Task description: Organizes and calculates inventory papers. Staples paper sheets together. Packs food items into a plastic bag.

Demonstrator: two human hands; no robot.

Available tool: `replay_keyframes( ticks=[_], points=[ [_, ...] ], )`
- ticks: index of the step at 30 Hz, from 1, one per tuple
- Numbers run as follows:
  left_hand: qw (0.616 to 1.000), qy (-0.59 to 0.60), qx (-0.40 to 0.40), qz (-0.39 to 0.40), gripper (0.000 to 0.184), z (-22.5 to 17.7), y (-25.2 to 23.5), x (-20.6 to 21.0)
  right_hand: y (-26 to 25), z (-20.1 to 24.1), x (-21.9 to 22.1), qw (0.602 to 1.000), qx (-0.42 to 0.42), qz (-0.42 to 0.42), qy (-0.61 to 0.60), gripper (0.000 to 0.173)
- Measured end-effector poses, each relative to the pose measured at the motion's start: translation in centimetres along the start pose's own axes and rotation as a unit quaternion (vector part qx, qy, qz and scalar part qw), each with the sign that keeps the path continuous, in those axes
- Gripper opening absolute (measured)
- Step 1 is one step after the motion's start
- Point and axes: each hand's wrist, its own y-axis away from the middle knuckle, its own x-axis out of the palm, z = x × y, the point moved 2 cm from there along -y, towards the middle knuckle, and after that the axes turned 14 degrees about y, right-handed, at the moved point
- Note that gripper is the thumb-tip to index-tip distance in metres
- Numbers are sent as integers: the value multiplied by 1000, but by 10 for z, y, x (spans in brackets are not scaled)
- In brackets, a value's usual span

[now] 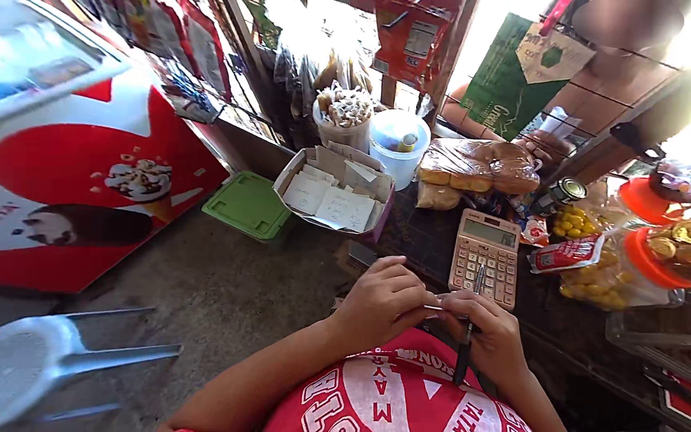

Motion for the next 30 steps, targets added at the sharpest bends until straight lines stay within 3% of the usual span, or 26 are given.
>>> replay_keyframes(
  ticks=[5, 13, 18, 21, 27, 30],
  points=[
    [999, 38, 34, -3, 17, 6, -7, -40, -18, 6, 20, 1000, 0, -13, -6, 15],
    [991, 133, 24, -23, 15, 40, -4, -144, -65, 24, 71, 1000, -20, -2, 20, 20],
    [996, 76, -17, -47, 17, 76, -19, -213, -89, 28, 99, 997, 35, -43, 59, 24],
    [1000, 20, -1, 12, 21, 97, -57, -241, -89, 21, 99, 987, 98, -101, 79, 22],
    [969, -37, 76, 233, 30, 125, -107, -211, -72, 32, 96, 967, 178, -134, 125, 22],
    [947, 18, 31, 319, 33, 149, -119, -194, -65, 33, 97, 958, 208, -143, 137, 23]
  ],
)
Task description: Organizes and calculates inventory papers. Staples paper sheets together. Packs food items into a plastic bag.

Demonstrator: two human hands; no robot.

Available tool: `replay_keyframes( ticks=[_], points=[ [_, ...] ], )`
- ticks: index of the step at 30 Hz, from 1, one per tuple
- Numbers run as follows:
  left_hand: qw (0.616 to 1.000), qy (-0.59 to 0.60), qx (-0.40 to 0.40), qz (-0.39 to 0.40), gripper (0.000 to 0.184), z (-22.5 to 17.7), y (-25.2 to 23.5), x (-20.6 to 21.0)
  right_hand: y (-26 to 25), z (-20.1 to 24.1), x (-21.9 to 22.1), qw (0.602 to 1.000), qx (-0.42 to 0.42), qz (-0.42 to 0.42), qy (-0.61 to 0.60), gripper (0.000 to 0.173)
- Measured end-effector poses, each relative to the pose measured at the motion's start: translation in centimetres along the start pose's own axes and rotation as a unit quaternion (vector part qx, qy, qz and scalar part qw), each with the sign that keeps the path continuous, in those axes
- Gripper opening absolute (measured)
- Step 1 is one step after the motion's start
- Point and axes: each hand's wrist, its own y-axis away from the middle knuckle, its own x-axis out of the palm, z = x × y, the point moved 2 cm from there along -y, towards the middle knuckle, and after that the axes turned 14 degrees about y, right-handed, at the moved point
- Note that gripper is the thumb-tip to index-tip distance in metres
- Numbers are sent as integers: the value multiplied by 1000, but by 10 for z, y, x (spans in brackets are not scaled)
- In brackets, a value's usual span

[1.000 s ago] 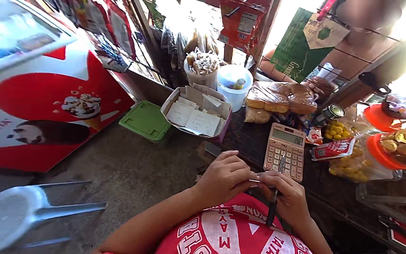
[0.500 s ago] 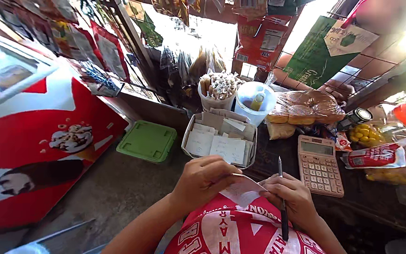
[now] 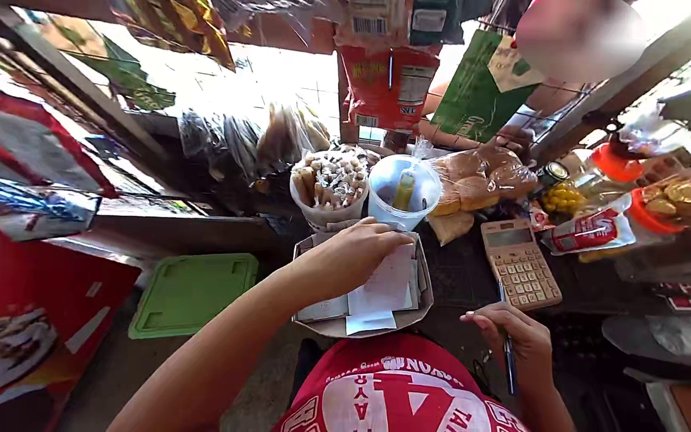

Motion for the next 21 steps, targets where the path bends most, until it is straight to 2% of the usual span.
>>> replay_keyframes(
  ticks=[3, 5, 7, 11, 14, 16, 18, 21],
  points=[
    [984, 161, -71, 37, 32, 22, -8, 2, 2, -3, -2, 1000, 15, 7, 9, 22],
    [951, 281, -124, 27, 32, 24, -10, -4, -1, -7, -3, 1000, 19, 6, 8, 22],
    [930, 325, -169, 41, 32, 24, -9, -4, -2, -9, -4, 1000, 19, 4, 6, 22],
    [938, 237, -225, 114, 29, 41, -1, 31, -1, -14, 1, 1000, 15, 19, 11, 22],
    [950, 171, -243, 92, 34, 35, -9, 41, -3, -19, 3, 999, 0, 28, 34, 23],
    [972, 107, -206, 41, 32, 33, -11, 48, -2, -21, 2, 999, -3, 32, 33, 24],
    [992, -17, -123, -23, 26, 40, -9, 59, -4, -25, 2, 999, -6, 34, 31, 24],
    [972, -218, -10, -83, 21, 40, -3, 67, -8, -31, 2, 999, -21, 35, 33, 24]
  ],
)
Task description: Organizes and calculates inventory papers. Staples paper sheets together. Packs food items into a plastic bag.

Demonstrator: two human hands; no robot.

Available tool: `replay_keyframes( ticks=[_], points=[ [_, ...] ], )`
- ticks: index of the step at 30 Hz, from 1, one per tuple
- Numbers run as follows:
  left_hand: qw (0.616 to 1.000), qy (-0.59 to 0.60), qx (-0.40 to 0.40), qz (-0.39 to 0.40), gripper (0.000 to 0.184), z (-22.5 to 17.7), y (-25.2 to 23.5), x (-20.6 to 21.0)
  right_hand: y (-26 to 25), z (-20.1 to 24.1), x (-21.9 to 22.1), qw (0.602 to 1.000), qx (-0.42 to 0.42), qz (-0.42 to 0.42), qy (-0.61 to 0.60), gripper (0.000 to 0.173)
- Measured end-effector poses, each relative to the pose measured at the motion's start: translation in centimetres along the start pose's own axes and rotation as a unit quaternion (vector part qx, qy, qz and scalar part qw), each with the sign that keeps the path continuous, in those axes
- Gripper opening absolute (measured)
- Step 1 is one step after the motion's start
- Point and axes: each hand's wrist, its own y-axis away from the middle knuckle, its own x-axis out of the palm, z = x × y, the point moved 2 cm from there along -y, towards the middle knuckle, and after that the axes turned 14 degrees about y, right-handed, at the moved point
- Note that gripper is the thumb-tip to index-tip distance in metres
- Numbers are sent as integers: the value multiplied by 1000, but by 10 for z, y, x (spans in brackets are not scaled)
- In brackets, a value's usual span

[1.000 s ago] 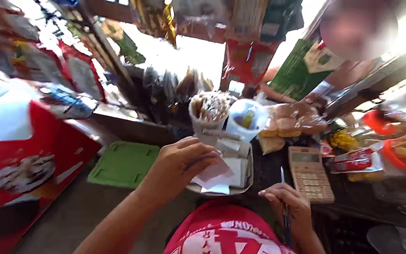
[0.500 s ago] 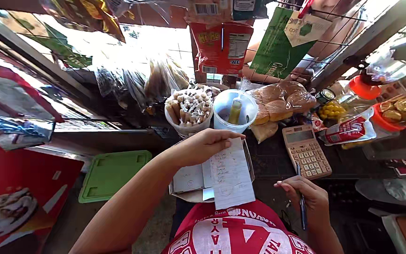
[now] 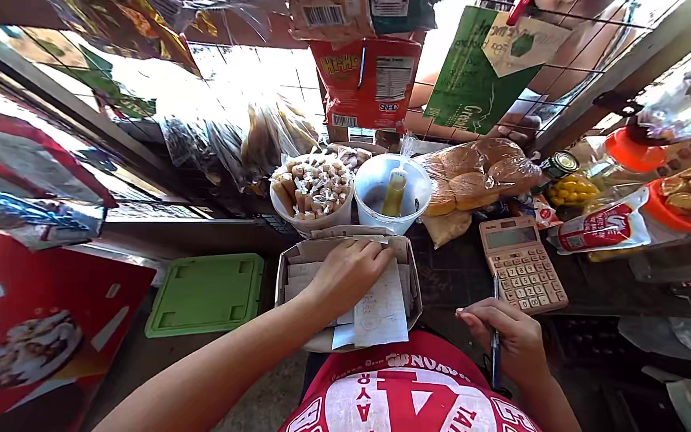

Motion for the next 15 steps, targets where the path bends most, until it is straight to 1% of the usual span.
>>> replay_keyframes(
  ticks=[1, 2, 3, 4, 5, 6, 8, 10, 11, 13, 15],
  points=[
    [1000, -22, -2, -6, 21, -7, 2, -6, -1, -2, -1, 1000, -3, 0, 1, 24],
    [1000, -7, -24, 2, 20, -15, 4, -14, -1, -3, -4, 1000, -5, 1, 4, 24],
    [997, 37, -58, 24, 18, -22, 9, -22, -1, -6, -7, 1000, -6, 1, 6, 24],
    [989, 94, -92, 62, 17, -26, 14, -28, -1, -8, -9, 1000, -6, -1, 6, 23],
    [978, 138, -118, 100, 22, -26, 20, -31, -2, -11, -11, 1000, -6, -3, 4, 23],
    [970, 157, -135, 130, 29, -25, 25, -28, -2, -14, -12, 1000, -7, -5, 3, 22],
    [965, 145, -153, 158, 41, -25, 29, -16, -3, -20, -13, 1000, -12, -5, 3, 21],
    [975, 88, -142, 145, 47, -28, 27, -4, -5, -25, -14, 1000, -18, -7, -1, 24],
    [981, 54, -132, 134, 50, -31, 25, 1, -6, -26, -16, 1000, -19, -11, -11, 29],
    [983, 29, -129, 127, 52, -33, 23, 3, -8, -28, -21, 999, -6, -27, -45, 46],
    [978, 70, -142, 134, 46, -32, 24, -3, -10, -29, -31, 996, 36, -60, -59, 64]
  ],
)
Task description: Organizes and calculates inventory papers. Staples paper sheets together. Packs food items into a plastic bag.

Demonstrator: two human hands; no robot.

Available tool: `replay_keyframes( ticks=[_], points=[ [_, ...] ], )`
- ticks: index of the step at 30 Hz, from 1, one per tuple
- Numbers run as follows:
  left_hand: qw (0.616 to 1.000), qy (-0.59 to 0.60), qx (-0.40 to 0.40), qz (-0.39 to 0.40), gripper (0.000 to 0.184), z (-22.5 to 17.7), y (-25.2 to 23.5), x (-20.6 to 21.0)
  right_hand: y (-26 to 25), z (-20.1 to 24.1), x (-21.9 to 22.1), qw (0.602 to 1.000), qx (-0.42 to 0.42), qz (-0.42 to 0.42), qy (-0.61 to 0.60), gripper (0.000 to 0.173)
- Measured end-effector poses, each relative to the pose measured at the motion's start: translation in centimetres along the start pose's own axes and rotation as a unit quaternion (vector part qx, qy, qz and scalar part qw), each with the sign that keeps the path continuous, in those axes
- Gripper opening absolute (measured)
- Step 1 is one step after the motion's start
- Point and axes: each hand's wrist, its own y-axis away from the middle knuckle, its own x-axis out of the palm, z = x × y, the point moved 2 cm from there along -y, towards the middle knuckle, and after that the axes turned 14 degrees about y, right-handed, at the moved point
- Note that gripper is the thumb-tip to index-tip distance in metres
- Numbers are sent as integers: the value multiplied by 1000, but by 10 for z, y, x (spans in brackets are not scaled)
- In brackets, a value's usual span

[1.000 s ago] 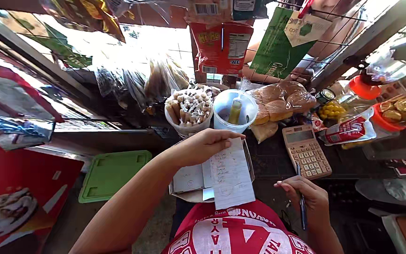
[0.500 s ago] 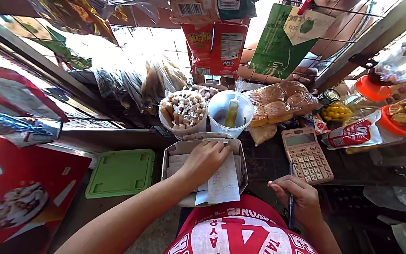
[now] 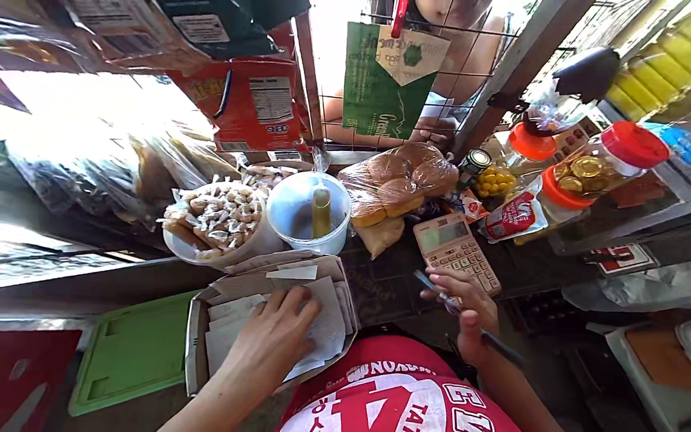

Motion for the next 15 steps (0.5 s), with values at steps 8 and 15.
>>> replay_keyframes(
  ticks=[8, 15],
  points=[
    [955, 180, 85, -221, 19, -42, 20, -30, -5, 11, -22, 984, 109, 123, 63, 32],
    [937, 271, 163, -150, 30, -77, -7, 11, -9, 36, 2, 961, -51, 270, -7, 31]
  ],
)
